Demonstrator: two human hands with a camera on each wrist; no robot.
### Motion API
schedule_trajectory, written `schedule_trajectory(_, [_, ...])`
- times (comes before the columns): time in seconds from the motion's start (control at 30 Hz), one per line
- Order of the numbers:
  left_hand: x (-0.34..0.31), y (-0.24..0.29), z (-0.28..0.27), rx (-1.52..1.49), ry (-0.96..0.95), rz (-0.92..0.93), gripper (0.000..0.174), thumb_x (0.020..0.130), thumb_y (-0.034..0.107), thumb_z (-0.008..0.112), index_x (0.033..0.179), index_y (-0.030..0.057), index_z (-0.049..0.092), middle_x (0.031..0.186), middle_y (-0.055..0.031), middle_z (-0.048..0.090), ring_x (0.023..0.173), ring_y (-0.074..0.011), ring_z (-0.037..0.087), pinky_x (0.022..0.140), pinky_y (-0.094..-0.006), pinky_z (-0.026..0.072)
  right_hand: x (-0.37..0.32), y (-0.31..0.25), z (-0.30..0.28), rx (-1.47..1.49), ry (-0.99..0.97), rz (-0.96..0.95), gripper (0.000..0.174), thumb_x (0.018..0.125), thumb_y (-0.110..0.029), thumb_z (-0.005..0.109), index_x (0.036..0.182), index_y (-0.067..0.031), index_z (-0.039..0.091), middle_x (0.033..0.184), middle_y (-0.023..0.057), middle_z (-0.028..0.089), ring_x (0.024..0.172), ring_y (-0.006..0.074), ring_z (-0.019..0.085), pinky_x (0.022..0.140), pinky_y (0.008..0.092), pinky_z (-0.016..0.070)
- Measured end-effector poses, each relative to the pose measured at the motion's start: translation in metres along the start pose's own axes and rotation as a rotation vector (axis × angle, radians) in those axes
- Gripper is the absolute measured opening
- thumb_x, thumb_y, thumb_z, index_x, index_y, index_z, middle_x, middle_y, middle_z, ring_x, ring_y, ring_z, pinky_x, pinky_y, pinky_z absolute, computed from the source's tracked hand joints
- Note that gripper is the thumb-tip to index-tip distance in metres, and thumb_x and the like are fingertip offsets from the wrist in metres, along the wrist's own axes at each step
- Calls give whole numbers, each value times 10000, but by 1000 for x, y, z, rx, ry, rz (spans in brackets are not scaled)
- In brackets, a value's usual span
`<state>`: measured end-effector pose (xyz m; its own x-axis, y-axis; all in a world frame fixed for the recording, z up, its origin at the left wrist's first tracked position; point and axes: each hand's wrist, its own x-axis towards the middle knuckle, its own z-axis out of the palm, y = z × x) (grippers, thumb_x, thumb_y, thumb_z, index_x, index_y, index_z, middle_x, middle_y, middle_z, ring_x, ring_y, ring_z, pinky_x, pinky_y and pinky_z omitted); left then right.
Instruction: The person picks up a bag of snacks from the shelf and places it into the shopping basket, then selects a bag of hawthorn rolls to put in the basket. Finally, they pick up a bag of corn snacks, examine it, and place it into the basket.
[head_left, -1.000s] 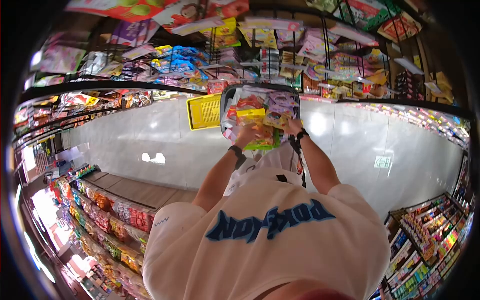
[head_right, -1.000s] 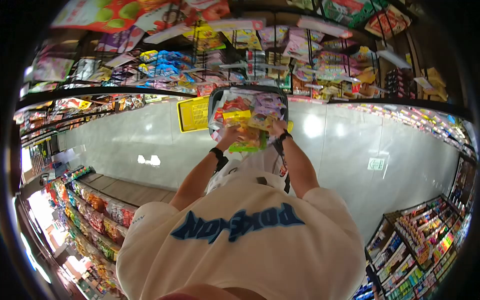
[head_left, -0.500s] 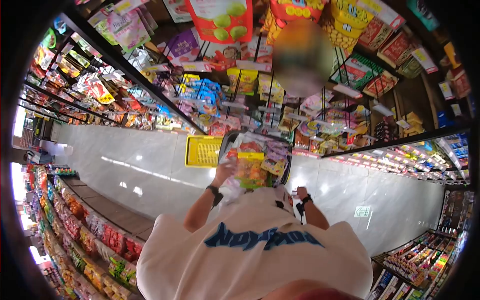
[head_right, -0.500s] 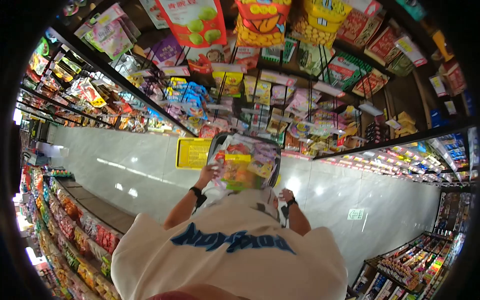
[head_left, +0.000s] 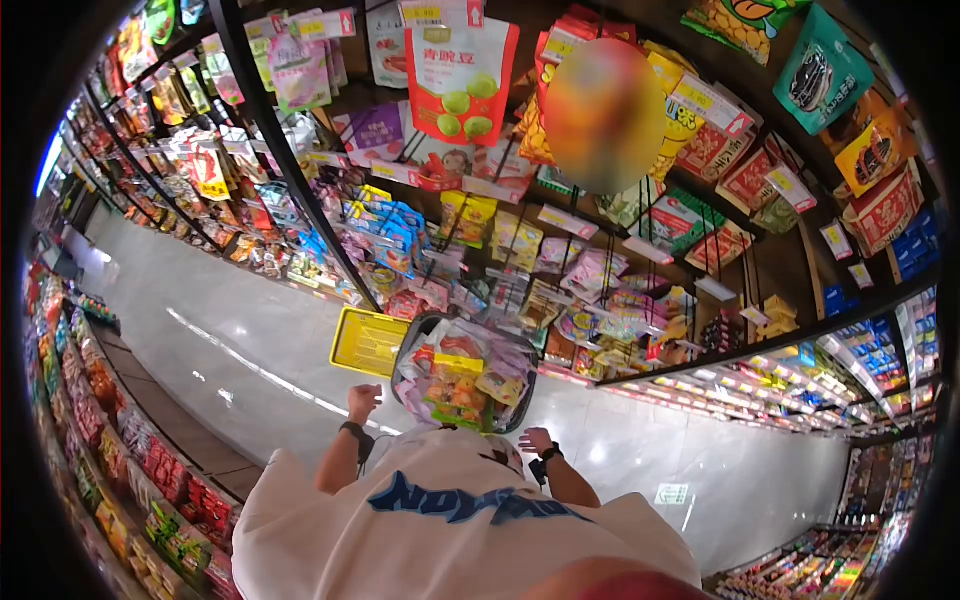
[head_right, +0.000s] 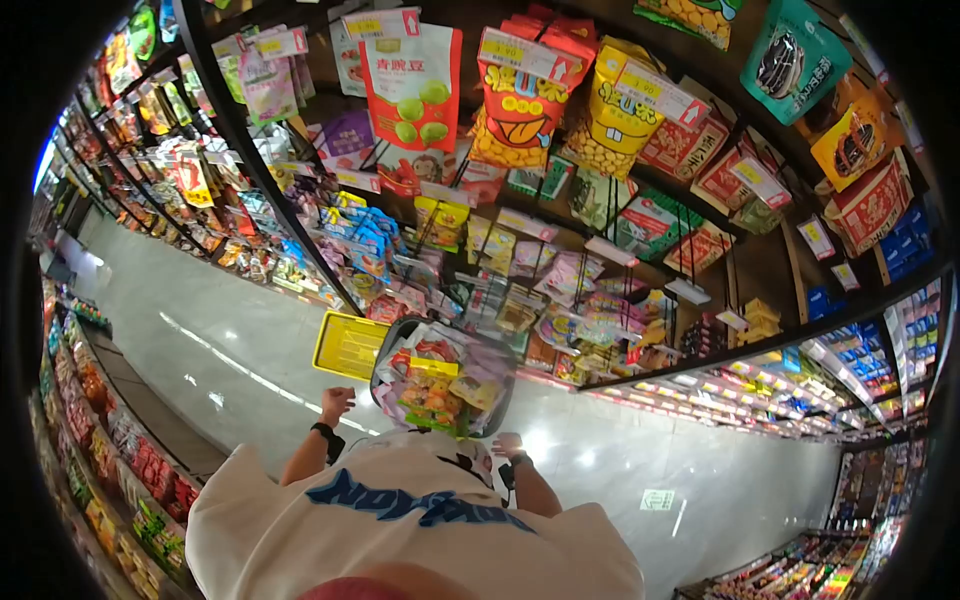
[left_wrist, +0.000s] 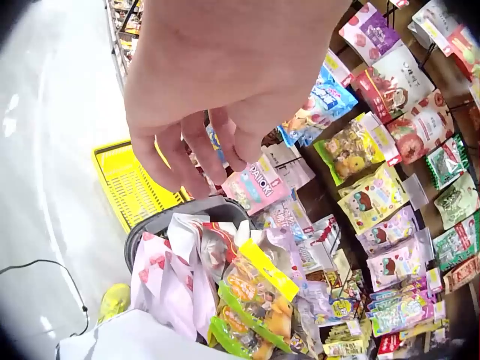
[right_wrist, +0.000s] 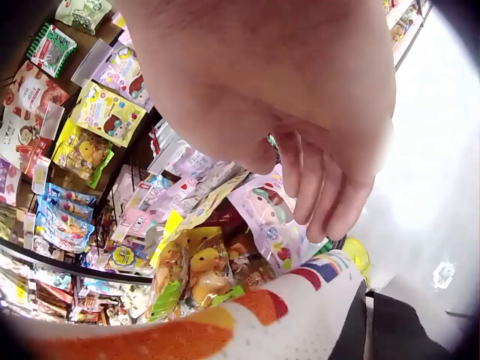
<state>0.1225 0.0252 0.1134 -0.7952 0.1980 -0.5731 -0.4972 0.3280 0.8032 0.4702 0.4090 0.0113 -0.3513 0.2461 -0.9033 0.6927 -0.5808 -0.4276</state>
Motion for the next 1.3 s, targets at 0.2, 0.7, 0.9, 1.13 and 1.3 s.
schedule_trajectory(0.2, [-11, -5, -23, -131, -49, -69, 191, 867, 138, 541, 970, 1, 624, 827, -134, 680, 597, -207, 660, 460, -280, 471, 81, -6, -1, -27, -374, -210, 217, 872, -273, 552, 936, -68, 585, 851, 83, 672, 650, 228, 664, 571, 357, 543])
schedule_trajectory(0.7, [209, 70, -91, 321, -83, 474, 319, 895, 301, 524, 715, 50, 602, 602, -32, 566, 557, -152, 566, 476, -324, 438, -20, -206, 188, -132, 18, -777, 234, 928, -239, 471, 796, -81, 583, 582, 8, 512, 503, 116, 474, 453, 293, 371])
schedule_trajectory(0.9, [235, 195, -62, 200, -268, 349, 221, 912, 178, 518, 950, -12, 625, 784, -99, 669, 583, -143, 613, 508, -287, 495, -34, -288, 280, -301, 100, -622, 185, 937, -203, 502, 1009, -62, 599, 774, 46, 641, 621, 131, 612, 532, 268, 495])
schedule_trajectory(1.13, [254, 235, -44, 125, -360, 461, 167, 937, 116, 499, 1009, -3, 591, 795, -94, 663, 630, -159, 636, 543, -290, 509, -18, -318, 335, -237, -26, -713, 217, 944, -183, 489, 1085, -52, 589, 934, 63, 654, 712, 131, 615, 626, 292, 523])
schedule_trajectory(1.3, [212, 298, -42, 8, -506, 685, 174, 955, 98, 479, 1076, 18, 576, 855, -52, 645, 691, -103, 595, 607, -245, 481, -133, -382, 384, -280, -139, -941, 180, 948, -130, 500, 1089, -50, 578, 918, 39, 643, 752, 109, 622, 645, 257, 494])
